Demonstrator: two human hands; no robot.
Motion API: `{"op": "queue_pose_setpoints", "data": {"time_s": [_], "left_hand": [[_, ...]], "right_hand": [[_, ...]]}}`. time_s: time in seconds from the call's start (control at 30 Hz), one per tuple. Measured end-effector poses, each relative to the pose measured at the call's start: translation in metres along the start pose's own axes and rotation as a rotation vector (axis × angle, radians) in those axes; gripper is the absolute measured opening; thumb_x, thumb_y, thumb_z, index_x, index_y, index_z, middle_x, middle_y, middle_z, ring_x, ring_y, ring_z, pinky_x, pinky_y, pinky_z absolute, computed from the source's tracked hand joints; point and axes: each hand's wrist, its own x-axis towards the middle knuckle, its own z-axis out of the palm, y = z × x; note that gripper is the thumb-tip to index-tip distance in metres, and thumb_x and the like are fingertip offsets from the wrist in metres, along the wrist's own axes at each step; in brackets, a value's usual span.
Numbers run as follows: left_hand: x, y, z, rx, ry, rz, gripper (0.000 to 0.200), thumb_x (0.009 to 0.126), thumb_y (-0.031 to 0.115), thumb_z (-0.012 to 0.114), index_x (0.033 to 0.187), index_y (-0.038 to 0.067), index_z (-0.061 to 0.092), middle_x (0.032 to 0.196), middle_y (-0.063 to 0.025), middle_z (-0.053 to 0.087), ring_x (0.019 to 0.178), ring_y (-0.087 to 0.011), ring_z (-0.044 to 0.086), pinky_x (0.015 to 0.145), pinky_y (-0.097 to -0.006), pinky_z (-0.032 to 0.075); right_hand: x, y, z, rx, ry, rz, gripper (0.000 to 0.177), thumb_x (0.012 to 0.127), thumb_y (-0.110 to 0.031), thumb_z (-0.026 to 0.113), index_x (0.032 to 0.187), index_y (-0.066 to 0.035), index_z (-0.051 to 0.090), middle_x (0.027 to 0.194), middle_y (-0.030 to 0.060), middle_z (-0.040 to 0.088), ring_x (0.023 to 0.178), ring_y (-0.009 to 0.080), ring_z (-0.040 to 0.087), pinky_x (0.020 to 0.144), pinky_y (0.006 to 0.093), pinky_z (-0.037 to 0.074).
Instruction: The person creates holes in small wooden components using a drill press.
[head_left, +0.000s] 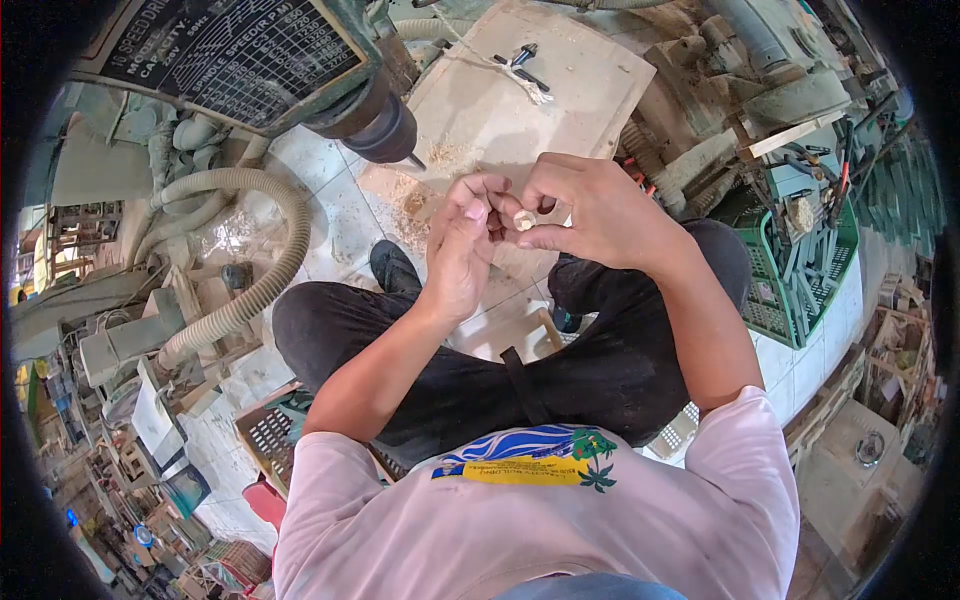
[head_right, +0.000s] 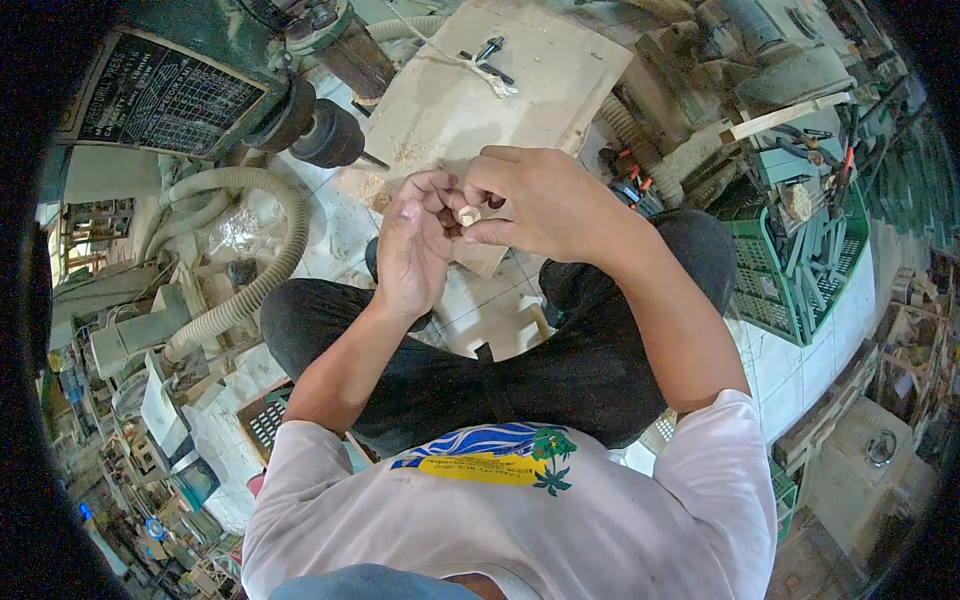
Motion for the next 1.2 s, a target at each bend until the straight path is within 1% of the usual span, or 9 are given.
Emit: {"op": "queue_pose_setpoints", "data": {"time_s": [0.37, 0.57, 0.67, 0.73, 0.77, 0.83, 1.07, 1.13, 1.2], "left_hand": [[0.0002, 0.0013, 0.0010, -0.002, -0.001, -0.007, 0.044, 0.099, 0.037, 0.051, 0.123, 0.000, 0.049, 0.101, -0.0070, 0.058, 0.091, -0.0149, 0.057, 0.083, -0.0318, 0.047], [0.0005, 0.0012, 0.0004, 0.002, -0.019, -0.005, 0.043, 0.100, 0.036, 0.049, 0.123, 0.000, 0.049, 0.102, -0.0072, 0.058, 0.091, -0.0150, 0.057, 0.083, -0.0321, 0.047], [0.0000, 0.0012, -0.0004, -0.040, -0.026, -0.016, 0.038, 0.099, 0.028, 0.051, 0.125, 0.000, 0.049, 0.102, -0.0067, 0.058, 0.092, -0.0139, 0.057, 0.084, -0.0308, 0.047], [0.0002, 0.0002, -0.0015, 0.131, -0.001, -0.008, 0.035, 0.095, 0.013, 0.058, 0.126, 0.002, 0.048, 0.102, -0.0059, 0.058, 0.093, -0.0123, 0.056, 0.084, -0.0289, 0.047], [0.0002, -0.0002, -0.0009, 0.131, -0.001, -0.008, 0.035, 0.095, 0.013, 0.058, 0.126, 0.002, 0.048, 0.102, -0.0059, 0.058, 0.093, -0.0123, 0.056, 0.084, -0.0289, 0.047], [-0.0001, -0.0014, 0.0009, 0.187, -0.013, 0.041, 0.041, 0.089, 0.000, 0.061, 0.127, 0.003, 0.047, 0.103, -0.0054, 0.058, 0.094, -0.0108, 0.055, 0.084, -0.0275, 0.047], [-0.0006, 0.0006, 0.0043, 0.296, -0.031, 0.032, 0.046, 0.088, -0.003, 0.061, 0.130, 0.004, 0.043, 0.105, -0.0068, 0.058, 0.095, -0.0117, 0.055, 0.083, -0.0270, 0.048], [0.0002, 0.0020, 0.0043, 0.252, -0.007, 0.010, 0.047, 0.088, -0.004, 0.059, 0.131, 0.004, 0.040, 0.106, -0.0079, 0.057, 0.098, -0.0131, 0.057, 0.083, -0.0287, 0.052], [0.0001, 0.0072, 0.0084, 0.204, -0.010, -0.001, 0.049, 0.087, -0.002, 0.059, 0.132, 0.004, 0.040, 0.110, -0.0088, 0.059, 0.101, -0.0151, 0.058, 0.086, -0.0308, 0.053]], "right_hand": [[-0.0002, -0.0019, -0.0011, 0.007, -0.007, -0.001, 0.032, 0.079, -0.029, 0.076, 0.092, -0.008, 0.057, 0.085, 0.0091, 0.060, 0.082, 0.0324, 0.062, 0.069, 0.0417, 0.048], [-0.0002, -0.0025, -0.0005, 0.011, 0.012, 0.022, 0.034, 0.078, -0.029, 0.080, 0.090, -0.004, 0.060, 0.084, 0.0106, 0.061, 0.078, 0.0302, 0.062, 0.068, 0.0389, 0.047], [-0.0002, -0.0031, -0.0006, 0.017, 0.017, 0.019, 0.034, 0.078, -0.029, 0.080, 0.089, -0.004, 0.060, 0.084, 0.0109, 0.061, 0.078, 0.0301, 0.062, 0.068, 0.0389, 0.048], [-0.0004, -0.0032, -0.0012, 0.000, 0.020, 0.004, 0.035, 0.078, -0.029, 0.080, 0.089, -0.004, 0.059, 0.085, 0.0113, 0.061, 0.078, 0.0303, 0.062, 0.068, 0.0390, 0.048], [-0.0005, -0.0037, -0.0012, 0.000, 0.021, 0.004, 0.035, 0.078, -0.029, 0.080, 0.089, -0.004, 0.059, 0.085, 0.0113, 0.061, 0.078, 0.0303, 0.062, 0.068, 0.0390, 0.048], [-0.0003, -0.0048, -0.0005, 0.001, 0.014, 0.038, 0.033, 0.079, -0.028, 0.079, 0.089, -0.004, 0.059, 0.085, 0.0116, 0.061, 0.078, 0.0308, 0.062, 0.068, 0.0394, 0.048], [-0.0004, -0.0061, 0.0004, -0.027, 0.015, 0.012, 0.031, 0.080, -0.028, 0.075, 0.090, -0.007, 0.055, 0.083, 0.0092, 0.060, 0.077, 0.0327, 0.063, 0.067, 0.0416, 0.048], [-0.0001, -0.0083, -0.0010, -0.012, -0.010, 0.037, 0.027, 0.078, -0.019, 0.076, 0.096, -0.005, 0.063, 0.089, 0.0123, 0.062, 0.080, 0.0318, 0.064, 0.071, 0.0396, 0.051], [-0.0002, -0.0070, -0.0002, 0.014, -0.001, -0.004, 0.028, 0.078, -0.018, 0.076, 0.100, -0.005, 0.064, 0.089, 0.0124, 0.062, 0.080, 0.0319, 0.063, 0.071, 0.0398, 0.051]]}}
